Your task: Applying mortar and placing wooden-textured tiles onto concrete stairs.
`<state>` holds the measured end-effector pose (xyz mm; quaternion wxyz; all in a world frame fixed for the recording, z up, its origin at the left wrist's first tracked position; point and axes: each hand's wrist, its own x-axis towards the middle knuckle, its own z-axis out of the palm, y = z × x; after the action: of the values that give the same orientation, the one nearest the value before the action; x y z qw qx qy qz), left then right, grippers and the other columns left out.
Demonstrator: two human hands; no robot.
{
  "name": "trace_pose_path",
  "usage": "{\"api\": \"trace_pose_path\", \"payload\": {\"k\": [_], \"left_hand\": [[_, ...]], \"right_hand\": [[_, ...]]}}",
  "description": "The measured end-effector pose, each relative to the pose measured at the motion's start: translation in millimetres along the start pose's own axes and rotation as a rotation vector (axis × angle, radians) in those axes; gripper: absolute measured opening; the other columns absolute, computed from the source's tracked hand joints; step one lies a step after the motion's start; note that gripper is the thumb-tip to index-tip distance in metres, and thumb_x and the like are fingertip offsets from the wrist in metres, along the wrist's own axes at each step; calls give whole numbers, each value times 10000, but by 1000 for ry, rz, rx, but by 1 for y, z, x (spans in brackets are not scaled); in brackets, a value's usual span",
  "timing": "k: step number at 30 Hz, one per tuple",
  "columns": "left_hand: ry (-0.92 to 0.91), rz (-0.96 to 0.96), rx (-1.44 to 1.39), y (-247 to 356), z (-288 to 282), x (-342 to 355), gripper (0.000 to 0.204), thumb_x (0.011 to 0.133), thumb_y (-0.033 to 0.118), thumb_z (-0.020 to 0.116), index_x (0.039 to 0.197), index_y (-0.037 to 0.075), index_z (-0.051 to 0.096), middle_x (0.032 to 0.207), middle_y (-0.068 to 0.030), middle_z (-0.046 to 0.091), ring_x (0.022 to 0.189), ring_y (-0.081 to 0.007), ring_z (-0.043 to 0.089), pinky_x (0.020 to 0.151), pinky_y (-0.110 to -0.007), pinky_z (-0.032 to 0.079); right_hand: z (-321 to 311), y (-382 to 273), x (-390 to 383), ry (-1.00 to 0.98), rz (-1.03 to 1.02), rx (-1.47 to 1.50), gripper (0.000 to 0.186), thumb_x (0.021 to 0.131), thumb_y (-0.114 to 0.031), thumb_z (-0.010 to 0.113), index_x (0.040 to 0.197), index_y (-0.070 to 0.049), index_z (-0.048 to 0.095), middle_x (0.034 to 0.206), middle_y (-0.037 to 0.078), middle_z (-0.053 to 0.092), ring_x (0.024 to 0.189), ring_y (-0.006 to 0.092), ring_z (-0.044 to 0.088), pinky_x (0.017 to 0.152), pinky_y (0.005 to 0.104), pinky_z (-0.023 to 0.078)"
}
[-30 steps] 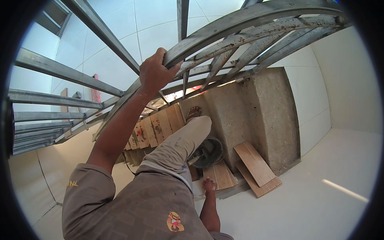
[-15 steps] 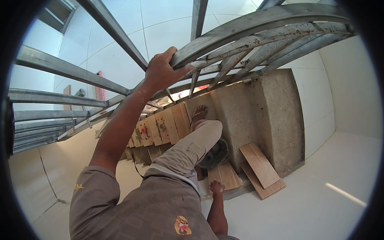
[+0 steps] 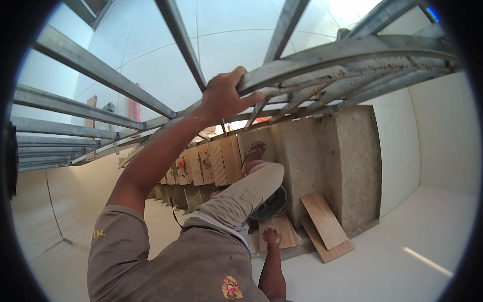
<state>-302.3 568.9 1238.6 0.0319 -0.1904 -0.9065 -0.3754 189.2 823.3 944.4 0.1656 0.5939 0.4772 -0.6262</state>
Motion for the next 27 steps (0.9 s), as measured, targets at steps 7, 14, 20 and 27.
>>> {"api": "trace_pose_path", "payload": {"k": [7, 14, 20, 27], "left_hand": [[-28, -27, -38, 1, -6, -2, 573, 756, 536, 694, 977, 22, 573, 748, -181, 661, 768, -356, 683, 699, -468, 533], [-83, -23, -55, -3, -11, -6, 579, 732, 513, 712, 988, 14, 569, 842, -175, 685, 825, -346, 689, 730, -464, 547], [-98, 42, -70, -9, -9, -4, 603, 719, 501, 735, 1020, 13, 549, 812, -182, 659, 808, -352, 668, 726, -453, 522], [-102, 171, -224, -17, -6, 1, 611, 705, 458, 772, 1025, -1, 527, 777, -200, 627, 768, -351, 644, 709, -444, 482]], "right_hand": [[-33, 18, 21, -81, 42, 56, 102, 887, -165, 593, 944, -81, 580, 746, 80, 570, 581, 214, 552, 478, 312, 424], [-31, -25, -6, -74, 22, 13, 92, 910, -98, 622, 919, -42, 549, 686, 54, 565, 529, 135, 549, 426, 241, 397], [-26, -45, -10, 43, -103, -239, 142, 913, -178, 654, 968, -72, 576, 739, 64, 624, 578, 155, 614, 466, 248, 455], [-27, -35, -8, 1, -55, -276, 137, 916, -185, 651, 948, -72, 579, 738, 53, 622, 569, 149, 609, 471, 252, 464]]}}
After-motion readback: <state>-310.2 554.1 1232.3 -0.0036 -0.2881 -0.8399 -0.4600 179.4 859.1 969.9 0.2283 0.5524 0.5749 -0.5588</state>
